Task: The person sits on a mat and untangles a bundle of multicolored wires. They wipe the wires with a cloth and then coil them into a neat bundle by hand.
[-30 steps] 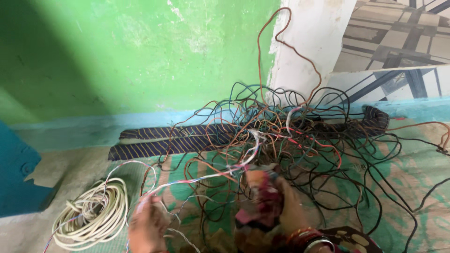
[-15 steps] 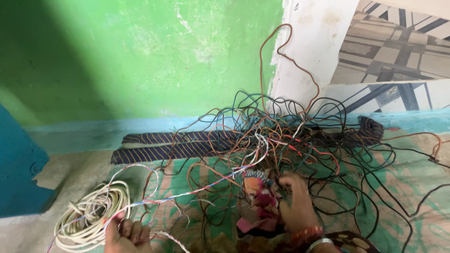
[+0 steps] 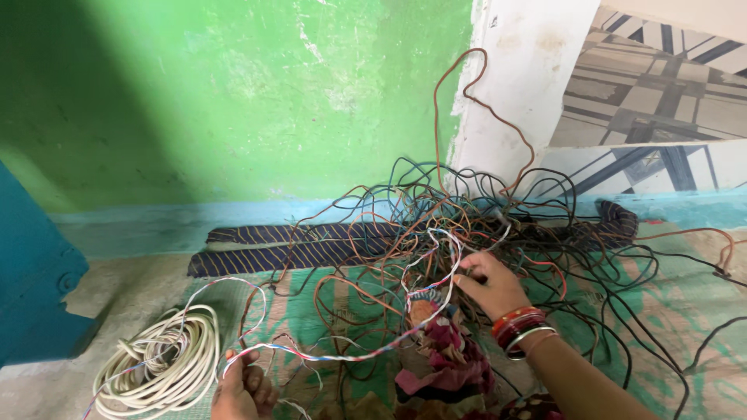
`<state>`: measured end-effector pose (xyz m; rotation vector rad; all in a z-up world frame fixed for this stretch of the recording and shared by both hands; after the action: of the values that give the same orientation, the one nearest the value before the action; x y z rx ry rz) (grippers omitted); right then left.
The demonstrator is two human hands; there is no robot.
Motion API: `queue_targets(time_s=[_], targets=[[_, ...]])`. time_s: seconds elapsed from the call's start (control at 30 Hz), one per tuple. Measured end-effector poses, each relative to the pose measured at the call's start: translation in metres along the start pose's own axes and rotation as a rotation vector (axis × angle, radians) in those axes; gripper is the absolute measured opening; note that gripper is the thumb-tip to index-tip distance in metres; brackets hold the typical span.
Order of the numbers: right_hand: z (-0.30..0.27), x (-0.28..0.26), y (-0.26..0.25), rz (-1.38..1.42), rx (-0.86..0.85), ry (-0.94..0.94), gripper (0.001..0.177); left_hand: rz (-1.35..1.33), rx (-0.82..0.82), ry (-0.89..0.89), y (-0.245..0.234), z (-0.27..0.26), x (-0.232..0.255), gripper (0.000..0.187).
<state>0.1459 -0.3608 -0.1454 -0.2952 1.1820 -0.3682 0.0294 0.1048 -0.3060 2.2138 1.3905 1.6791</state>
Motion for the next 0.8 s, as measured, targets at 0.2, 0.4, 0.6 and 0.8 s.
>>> queue_targets(time_s=[0.2, 0.4, 0.6, 0.8], targets=[[-0.017, 0.037, -0.062, 0.598, 0.222, 0.296, 0.019, 0.021, -0.001, -0.056, -0.002, 0.011, -0.008, 0.035], [-0.037, 0.029, -0.109, 1.202, 0.305, 0.156, 0.021, 0.002, 0.029, -0.064, -0.013, 0.011, -0.007, 0.034], [-0.050, 0.033, -0.124, 0.963, 0.540, 0.218, 0.008, -0.071, 0.041, 0.024, -0.011, 0.001, 0.001, 0.008], [-0.054, 0.038, -0.095, 0.123, 0.185, 0.209, 0.022, -0.014, 0.035, -0.034, -0.009, -0.017, 0.008, 0.025]])
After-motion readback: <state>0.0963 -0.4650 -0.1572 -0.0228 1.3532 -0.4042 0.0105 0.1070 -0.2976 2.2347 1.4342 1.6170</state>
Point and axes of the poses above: each hand's wrist, its own z-axis towards the middle knuckle, its own y-axis out of the palm, x = y × z, the point moved 7 cm from there along z, towards the middle knuckle, and after that the axes turned 3 degrees about z, right-handed, at the moved point
